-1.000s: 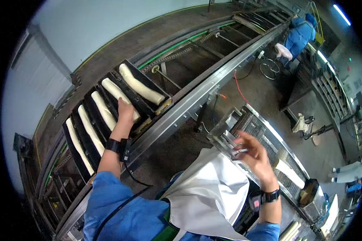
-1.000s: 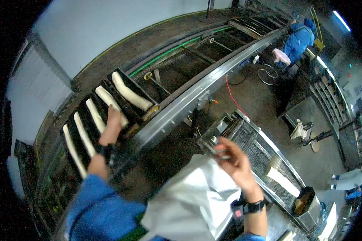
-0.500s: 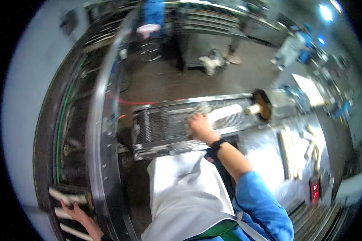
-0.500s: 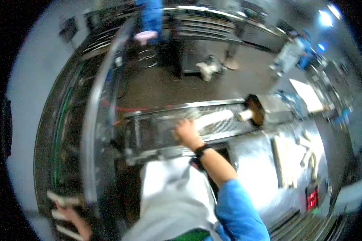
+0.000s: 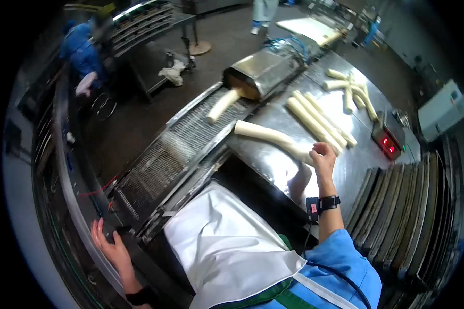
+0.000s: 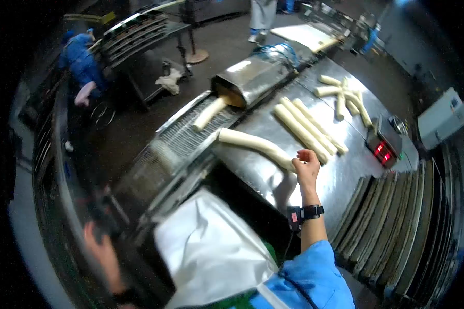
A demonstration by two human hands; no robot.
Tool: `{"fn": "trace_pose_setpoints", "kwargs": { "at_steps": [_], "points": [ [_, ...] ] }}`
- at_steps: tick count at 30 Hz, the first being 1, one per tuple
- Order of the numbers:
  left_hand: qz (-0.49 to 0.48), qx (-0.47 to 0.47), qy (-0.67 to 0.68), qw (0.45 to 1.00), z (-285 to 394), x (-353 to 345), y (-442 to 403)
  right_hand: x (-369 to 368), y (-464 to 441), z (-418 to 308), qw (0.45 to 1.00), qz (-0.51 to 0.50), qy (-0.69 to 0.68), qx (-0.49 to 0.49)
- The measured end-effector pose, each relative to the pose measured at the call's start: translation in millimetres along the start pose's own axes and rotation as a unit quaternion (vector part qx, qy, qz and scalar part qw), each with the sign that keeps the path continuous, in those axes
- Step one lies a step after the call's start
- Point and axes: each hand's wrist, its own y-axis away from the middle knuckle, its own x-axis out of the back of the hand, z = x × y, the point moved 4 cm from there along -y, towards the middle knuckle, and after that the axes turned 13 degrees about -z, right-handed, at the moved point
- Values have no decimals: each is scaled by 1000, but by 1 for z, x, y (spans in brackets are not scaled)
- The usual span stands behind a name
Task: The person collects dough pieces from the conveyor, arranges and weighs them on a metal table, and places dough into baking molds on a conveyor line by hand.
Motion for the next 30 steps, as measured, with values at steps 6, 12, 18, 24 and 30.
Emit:
{"fn": "trace_pose_setpoints", "kwargs": {
  "at_steps": [6, 12, 18, 24, 30],
  "points": [
    [-104, -239, -51, 964, 126, -74, -58, 14, -25, 16, 923, 4, 350, 158],
    [-223, -390, -29, 893, 223, -144, -49, 1, -68, 32, 892, -224, 390, -48],
    [-330, -460, -26, 824, 291, -195, -31, 87, -124, 17, 965, -221, -109, -94],
    [-488, -492, -68, 718, 352, -268, -2, 237, -187, -30, 975, -70, -211, 30],
    [-498, -471, -219, 694, 400, -306, 15, 357, -229, -18, 948, 239, -167, 128]
  ]
}}
